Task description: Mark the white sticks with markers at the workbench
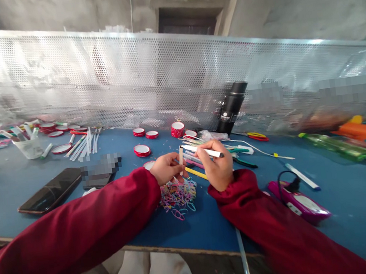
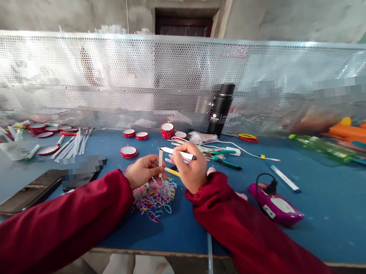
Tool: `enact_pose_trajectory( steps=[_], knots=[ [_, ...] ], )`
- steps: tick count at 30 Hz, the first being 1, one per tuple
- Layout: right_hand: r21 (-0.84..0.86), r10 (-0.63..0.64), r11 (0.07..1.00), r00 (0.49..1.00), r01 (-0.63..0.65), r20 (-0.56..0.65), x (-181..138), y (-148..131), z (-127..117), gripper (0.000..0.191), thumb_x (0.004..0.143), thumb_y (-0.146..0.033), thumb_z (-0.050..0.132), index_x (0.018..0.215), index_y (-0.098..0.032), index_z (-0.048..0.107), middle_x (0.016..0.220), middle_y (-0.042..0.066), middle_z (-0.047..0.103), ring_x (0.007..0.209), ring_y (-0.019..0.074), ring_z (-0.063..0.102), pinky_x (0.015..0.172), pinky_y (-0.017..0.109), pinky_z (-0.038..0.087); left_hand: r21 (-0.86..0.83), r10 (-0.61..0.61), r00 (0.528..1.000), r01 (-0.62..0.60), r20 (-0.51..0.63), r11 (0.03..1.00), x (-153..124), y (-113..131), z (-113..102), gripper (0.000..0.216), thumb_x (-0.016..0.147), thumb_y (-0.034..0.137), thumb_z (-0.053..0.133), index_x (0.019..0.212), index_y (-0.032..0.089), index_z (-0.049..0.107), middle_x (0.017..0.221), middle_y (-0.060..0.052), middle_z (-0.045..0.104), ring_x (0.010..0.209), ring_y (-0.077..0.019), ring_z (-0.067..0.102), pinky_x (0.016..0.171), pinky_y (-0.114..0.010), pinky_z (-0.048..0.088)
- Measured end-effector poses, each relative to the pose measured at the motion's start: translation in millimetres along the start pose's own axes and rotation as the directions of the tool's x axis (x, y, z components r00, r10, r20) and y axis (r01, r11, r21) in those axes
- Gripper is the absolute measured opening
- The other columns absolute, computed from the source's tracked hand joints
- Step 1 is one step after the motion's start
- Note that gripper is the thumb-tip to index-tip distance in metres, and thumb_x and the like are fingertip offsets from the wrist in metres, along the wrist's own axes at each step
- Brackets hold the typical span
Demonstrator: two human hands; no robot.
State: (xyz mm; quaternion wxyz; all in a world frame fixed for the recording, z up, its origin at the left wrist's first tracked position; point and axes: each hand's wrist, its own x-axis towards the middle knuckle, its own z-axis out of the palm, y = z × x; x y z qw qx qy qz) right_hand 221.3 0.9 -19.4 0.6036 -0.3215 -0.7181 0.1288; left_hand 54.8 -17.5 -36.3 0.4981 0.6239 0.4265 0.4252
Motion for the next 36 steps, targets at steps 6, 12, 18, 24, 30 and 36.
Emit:
enact_pose_trajectory(
  steps=[6,12,18,24,30,36],
  knots=[
    [-0.014,-0.018,1.000,1.000,0.019,0.008,0,-1,-1,0.011,0.084,-0.027,0.056,0.074,-0.022,0.058,0.067,0.000,0.063,0.062,0.0164,0.058,0.061,0.032,0.045,0.039,0.002,1.000,-0.002,-0.007,0.999,0,1,0,0.011,0.080,0.022,0.058,0.087,0.017,0.050,0.071,-0.003,0.069,0.047,-0.0085,0.060,0.038,-0.015,0.034],
    [0.004,0.004,1.000,1.000,-0.004,0.000,0,-2,0,0.010,0.084,-0.027,0.057,0.075,-0.023,0.057,0.068,-0.001,0.064,0.063,0.0165,0.059,0.061,0.031,0.046,0.074,0.003,1.000,-0.002,-0.008,0.997,0,-1,-1,0.009,0.081,0.019,0.055,0.088,0.017,0.050,0.071,-0.003,0.068,0.048,-0.0087,0.060,0.038,-0.015,0.034],
    [0.006,0.010,1.000,1.000,-0.010,0.010,-1,0,0,0.010,0.084,-0.027,0.057,0.075,-0.022,0.058,0.068,0.000,0.063,0.062,0.0162,0.058,0.060,0.030,0.045,0.083,0.011,1.000,-0.010,-0.007,0.997,0,-1,-1,0.009,0.082,0.019,0.054,0.089,0.017,0.050,0.070,-0.002,0.067,0.048,-0.0085,0.059,0.038,-0.015,0.034],
    [-0.005,0.001,1.000,1.000,-0.001,-0.011,0,4,1,0.010,0.084,-0.028,0.057,0.075,-0.021,0.058,0.068,-0.001,0.063,0.063,0.0156,0.059,0.061,0.029,0.045,0.072,0.001,1.000,0.000,-0.003,0.997,0,-1,-1,0.007,0.083,0.018,0.054,0.088,0.016,0.050,0.071,-0.002,0.067,0.048,-0.0080,0.059,0.039,-0.015,0.034],
    [-0.006,-0.007,1.000,0.998,0.007,-0.056,1,8,-1,0.011,0.084,-0.028,0.058,0.075,-0.022,0.058,0.069,-0.001,0.063,0.066,0.0160,0.060,0.065,0.031,0.047,-0.051,-0.043,0.999,0.043,0.001,0.998,5,-4,-2,0.007,0.085,0.021,0.054,0.087,0.015,0.050,0.071,-0.003,0.068,0.047,-0.0081,0.060,0.039,-0.016,0.034],
    [0.019,-0.005,1.000,0.999,0.006,-0.037,0,8,0,0.009,0.083,-0.026,0.057,0.075,-0.021,0.058,0.066,-0.002,0.061,0.062,0.0150,0.058,0.060,0.030,0.046,-0.139,-0.069,0.997,0.071,0.019,0.988,4,-3,-3,0.008,0.087,0.022,0.050,0.088,0.014,0.052,0.074,-0.005,0.068,0.051,-0.0087,0.062,0.041,-0.016,0.035]
  ],
)
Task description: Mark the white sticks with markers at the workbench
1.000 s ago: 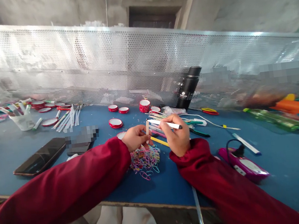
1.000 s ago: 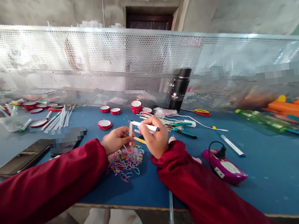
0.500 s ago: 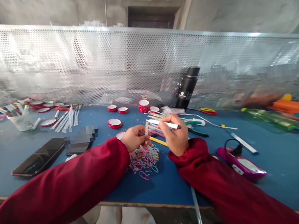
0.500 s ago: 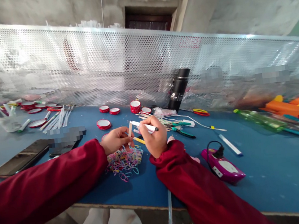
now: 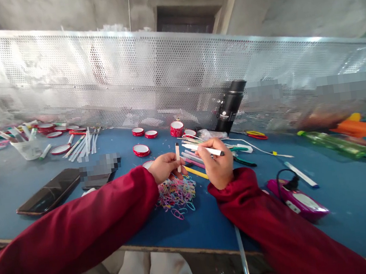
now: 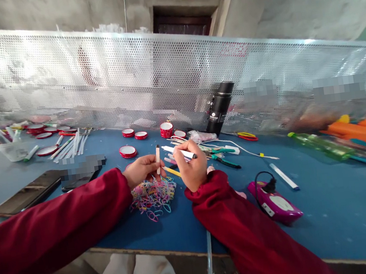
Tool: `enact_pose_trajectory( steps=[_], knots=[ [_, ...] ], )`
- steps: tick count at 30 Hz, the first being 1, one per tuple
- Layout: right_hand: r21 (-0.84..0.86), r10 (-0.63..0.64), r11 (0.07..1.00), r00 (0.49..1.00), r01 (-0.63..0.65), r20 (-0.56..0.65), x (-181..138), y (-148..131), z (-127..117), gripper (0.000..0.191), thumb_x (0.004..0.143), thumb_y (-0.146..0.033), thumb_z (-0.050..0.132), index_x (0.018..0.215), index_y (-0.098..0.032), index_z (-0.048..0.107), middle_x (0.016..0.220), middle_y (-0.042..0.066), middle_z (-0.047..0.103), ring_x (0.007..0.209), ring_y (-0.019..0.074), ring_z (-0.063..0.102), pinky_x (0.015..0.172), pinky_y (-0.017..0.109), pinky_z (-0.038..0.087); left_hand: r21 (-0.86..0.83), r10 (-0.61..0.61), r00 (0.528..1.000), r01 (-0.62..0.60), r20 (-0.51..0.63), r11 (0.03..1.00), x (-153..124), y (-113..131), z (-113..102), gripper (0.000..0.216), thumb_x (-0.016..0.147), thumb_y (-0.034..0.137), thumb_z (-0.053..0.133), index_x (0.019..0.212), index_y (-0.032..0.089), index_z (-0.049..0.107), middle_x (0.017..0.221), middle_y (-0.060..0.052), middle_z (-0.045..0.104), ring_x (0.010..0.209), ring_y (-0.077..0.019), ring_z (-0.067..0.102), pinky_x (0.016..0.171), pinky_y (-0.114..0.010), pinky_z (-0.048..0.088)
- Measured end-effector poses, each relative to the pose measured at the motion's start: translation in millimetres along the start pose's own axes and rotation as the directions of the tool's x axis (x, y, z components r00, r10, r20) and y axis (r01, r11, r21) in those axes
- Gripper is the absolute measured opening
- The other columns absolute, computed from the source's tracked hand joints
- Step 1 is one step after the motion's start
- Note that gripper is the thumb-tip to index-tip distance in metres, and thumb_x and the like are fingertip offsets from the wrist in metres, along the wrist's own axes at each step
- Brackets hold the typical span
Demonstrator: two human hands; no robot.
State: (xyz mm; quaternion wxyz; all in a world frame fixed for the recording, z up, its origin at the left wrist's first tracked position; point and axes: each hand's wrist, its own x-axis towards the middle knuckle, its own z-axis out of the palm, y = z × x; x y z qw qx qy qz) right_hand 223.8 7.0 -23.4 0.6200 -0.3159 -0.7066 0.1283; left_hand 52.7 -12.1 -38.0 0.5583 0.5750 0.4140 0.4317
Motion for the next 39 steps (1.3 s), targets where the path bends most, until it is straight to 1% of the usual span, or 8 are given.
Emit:
enact_pose_trajectory(
  steps=[4,10,19,28,39],
  knots=[
    [-0.020,0.000,1.000,1.000,0.001,0.010,0.4,-0.3,0.0,0.010,0.083,-0.025,0.057,0.074,-0.021,0.058,0.067,-0.001,0.062,0.062,0.0147,0.058,0.061,0.030,0.045,-0.015,-0.013,1.000,0.013,-0.003,1.000,-1.0,0.2,0.5,0.009,0.087,0.023,0.049,0.088,0.014,0.052,0.074,-0.005,0.068,0.051,-0.0089,0.062,0.042,-0.016,0.036],
    [-0.041,0.000,0.999,1.000,0.000,0.011,0.4,-2.8,-0.1,0.010,0.083,-0.025,0.057,0.074,-0.021,0.059,0.068,-0.002,0.062,0.062,0.0141,0.057,0.060,0.029,0.044,0.010,0.007,1.000,-0.007,0.006,1.000,-0.1,-0.8,0.5,0.008,0.088,0.021,0.047,0.087,0.014,0.052,0.074,-0.005,0.069,0.051,-0.0087,0.062,0.041,-0.016,0.035],
    [-0.020,-0.016,1.000,1.000,0.016,0.026,-0.9,-7.1,0.7,0.010,0.083,-0.025,0.058,0.074,-0.021,0.059,0.066,-0.002,0.062,0.061,0.0146,0.057,0.060,0.029,0.044,0.051,0.005,1.000,-0.005,0.004,0.999,-1.5,1.3,3.1,0.009,0.087,0.023,0.052,0.088,0.014,0.052,0.073,-0.005,0.070,0.050,-0.0084,0.062,0.040,-0.015,0.035],
    [-0.015,-0.012,1.000,0.999,0.012,0.040,-1.7,-9.6,1.0,0.010,0.084,-0.025,0.057,0.074,-0.021,0.058,0.065,-0.002,0.063,0.060,0.0145,0.058,0.059,0.029,0.044,0.105,0.001,1.000,0.000,-0.009,0.995,-3.1,3.4,5.2,0.006,0.087,0.021,0.050,0.089,0.015,0.051,0.072,-0.004,0.070,0.050,-0.0086,0.063,0.041,-0.016,0.037],
    [-0.014,-0.011,1.000,0.999,0.011,0.046,-1.5,-9.6,1.8,0.010,0.083,-0.025,0.057,0.074,-0.022,0.058,0.065,-0.002,0.063,0.060,0.0151,0.057,0.058,0.030,0.044,0.116,0.018,1.000,-0.015,-0.022,0.993,-3.9,4.1,6.9,0.007,0.086,0.022,0.051,0.087,0.015,0.052,0.070,-0.003,0.068,0.048,-0.0087,0.061,0.040,-0.016,0.036]
  ],
)
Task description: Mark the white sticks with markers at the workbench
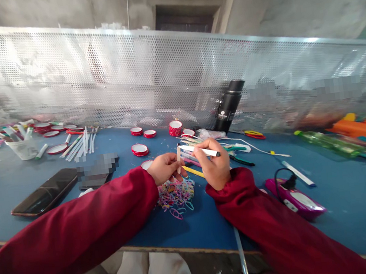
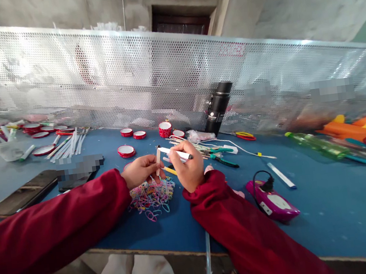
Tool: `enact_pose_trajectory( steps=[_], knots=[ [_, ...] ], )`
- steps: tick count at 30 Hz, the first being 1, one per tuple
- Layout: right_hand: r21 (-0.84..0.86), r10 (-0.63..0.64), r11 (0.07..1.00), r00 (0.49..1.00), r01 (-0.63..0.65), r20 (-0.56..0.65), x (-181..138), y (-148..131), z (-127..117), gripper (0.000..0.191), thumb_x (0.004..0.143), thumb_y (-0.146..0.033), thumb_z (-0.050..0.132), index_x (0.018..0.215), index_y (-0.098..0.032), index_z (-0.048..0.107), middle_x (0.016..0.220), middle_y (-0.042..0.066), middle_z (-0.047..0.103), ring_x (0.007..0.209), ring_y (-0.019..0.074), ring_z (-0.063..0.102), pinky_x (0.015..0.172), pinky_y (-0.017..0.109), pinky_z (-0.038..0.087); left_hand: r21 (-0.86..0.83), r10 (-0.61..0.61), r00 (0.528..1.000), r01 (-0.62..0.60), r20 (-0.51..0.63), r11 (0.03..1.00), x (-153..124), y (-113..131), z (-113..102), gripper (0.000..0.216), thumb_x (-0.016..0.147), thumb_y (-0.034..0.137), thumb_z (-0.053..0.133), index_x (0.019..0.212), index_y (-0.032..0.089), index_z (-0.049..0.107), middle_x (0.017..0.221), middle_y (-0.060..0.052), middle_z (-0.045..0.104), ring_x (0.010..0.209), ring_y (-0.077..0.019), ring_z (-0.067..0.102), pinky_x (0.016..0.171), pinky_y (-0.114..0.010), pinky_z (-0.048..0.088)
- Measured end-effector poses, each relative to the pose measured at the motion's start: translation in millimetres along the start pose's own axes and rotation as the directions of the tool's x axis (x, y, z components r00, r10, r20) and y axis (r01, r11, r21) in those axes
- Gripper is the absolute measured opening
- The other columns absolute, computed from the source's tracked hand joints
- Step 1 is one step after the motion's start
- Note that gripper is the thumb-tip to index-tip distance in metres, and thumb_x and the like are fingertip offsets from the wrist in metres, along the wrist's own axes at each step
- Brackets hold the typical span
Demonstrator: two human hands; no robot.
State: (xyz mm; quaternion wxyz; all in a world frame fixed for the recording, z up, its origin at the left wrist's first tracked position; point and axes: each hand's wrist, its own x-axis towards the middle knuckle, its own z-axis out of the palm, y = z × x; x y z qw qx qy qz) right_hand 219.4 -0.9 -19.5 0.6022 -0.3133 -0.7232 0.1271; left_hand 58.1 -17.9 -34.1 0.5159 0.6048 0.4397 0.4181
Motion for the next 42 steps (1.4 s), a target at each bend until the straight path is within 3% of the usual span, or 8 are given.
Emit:
enact_pose_trajectory(
  steps=[20,42],
  knots=[
    [-0.031,-0.020,0.999,0.998,0.018,-0.060,2.0,0.8,-1.5,0.012,0.082,-0.024,0.057,0.070,-0.022,0.057,0.064,-0.002,0.061,0.060,0.0152,0.056,0.059,0.030,0.044,0.017,0.013,0.999,-0.013,-0.033,1.000,-1.0,2.4,-1.3,0.005,0.088,0.019,0.049,0.087,0.015,0.051,0.072,-0.003,0.068,0.049,-0.0079,0.061,0.040,-0.016,0.037],
    [-0.018,-0.016,1.000,0.999,0.015,-0.031,-0.2,-0.6,0.3,0.009,0.082,-0.024,0.057,0.073,-0.022,0.058,0.065,-0.002,0.063,0.061,0.0155,0.058,0.060,0.030,0.045,0.019,0.005,1.000,-0.005,-0.019,1.000,-0.4,1.5,0.2,0.005,0.087,0.019,0.049,0.087,0.015,0.051,0.071,-0.003,0.069,0.048,-0.0080,0.061,0.039,-0.015,0.036]
  ],
)
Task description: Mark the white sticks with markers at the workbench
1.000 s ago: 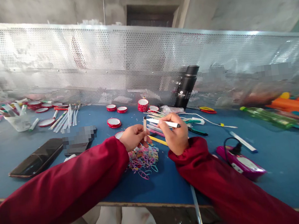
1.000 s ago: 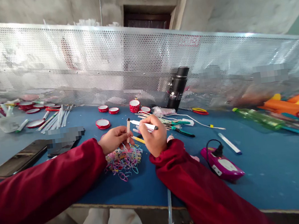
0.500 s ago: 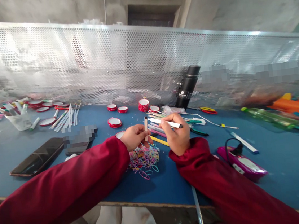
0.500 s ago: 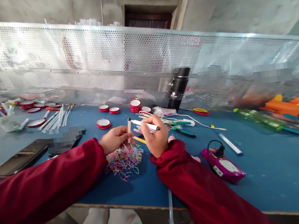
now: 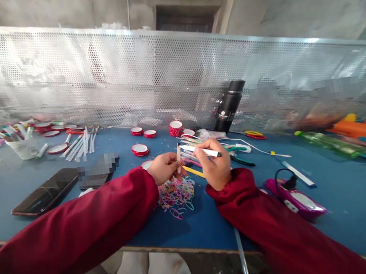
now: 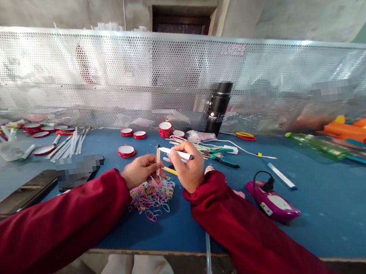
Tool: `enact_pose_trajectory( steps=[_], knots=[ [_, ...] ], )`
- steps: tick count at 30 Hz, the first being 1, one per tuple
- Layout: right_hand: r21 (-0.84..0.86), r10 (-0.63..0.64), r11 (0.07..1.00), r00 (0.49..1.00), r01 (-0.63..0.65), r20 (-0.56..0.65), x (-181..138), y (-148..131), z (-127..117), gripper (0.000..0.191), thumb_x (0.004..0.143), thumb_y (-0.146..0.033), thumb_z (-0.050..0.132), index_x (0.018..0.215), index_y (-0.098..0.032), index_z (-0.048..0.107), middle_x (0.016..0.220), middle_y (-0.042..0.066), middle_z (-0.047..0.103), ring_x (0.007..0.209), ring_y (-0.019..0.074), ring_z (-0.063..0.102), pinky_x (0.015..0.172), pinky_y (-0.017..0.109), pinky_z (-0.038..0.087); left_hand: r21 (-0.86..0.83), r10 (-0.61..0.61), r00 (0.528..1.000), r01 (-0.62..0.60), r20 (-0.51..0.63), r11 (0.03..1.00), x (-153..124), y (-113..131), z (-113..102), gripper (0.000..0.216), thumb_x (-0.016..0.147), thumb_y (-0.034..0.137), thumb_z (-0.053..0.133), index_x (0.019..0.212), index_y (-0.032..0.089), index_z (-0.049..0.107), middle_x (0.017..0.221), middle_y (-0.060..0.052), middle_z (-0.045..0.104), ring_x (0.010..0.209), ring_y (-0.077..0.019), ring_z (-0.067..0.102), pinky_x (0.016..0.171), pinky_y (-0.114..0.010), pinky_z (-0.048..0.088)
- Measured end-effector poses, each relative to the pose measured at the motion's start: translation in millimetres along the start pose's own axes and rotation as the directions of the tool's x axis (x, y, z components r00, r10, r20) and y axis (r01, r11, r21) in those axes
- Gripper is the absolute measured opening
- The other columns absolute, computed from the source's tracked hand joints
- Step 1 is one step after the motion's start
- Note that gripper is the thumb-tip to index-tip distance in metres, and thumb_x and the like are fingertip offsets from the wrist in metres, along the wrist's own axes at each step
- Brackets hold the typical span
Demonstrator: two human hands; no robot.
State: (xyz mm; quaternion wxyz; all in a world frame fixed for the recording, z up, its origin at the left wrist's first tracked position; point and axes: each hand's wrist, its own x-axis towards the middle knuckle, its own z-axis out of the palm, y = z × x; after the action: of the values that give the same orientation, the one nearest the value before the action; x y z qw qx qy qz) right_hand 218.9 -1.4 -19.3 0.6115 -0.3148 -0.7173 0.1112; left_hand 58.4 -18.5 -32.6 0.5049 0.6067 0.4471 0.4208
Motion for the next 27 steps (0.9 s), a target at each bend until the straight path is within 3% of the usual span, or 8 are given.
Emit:
enact_pose_trajectory(
  steps=[27],
  knots=[
    [0.006,0.005,1.000,1.000,-0.005,0.021,0.7,-0.8,-0.8,0.010,0.083,-0.024,0.057,0.073,-0.021,0.058,0.065,-0.002,0.063,0.060,0.0147,0.057,0.059,0.029,0.044,0.014,-0.002,1.000,0.002,0.011,1.000,-0.1,-1.8,-1.3,0.006,0.087,0.021,0.049,0.087,0.015,0.051,0.072,-0.003,0.069,0.049,-0.0080,0.061,0.039,-0.015,0.037]
  ],
)
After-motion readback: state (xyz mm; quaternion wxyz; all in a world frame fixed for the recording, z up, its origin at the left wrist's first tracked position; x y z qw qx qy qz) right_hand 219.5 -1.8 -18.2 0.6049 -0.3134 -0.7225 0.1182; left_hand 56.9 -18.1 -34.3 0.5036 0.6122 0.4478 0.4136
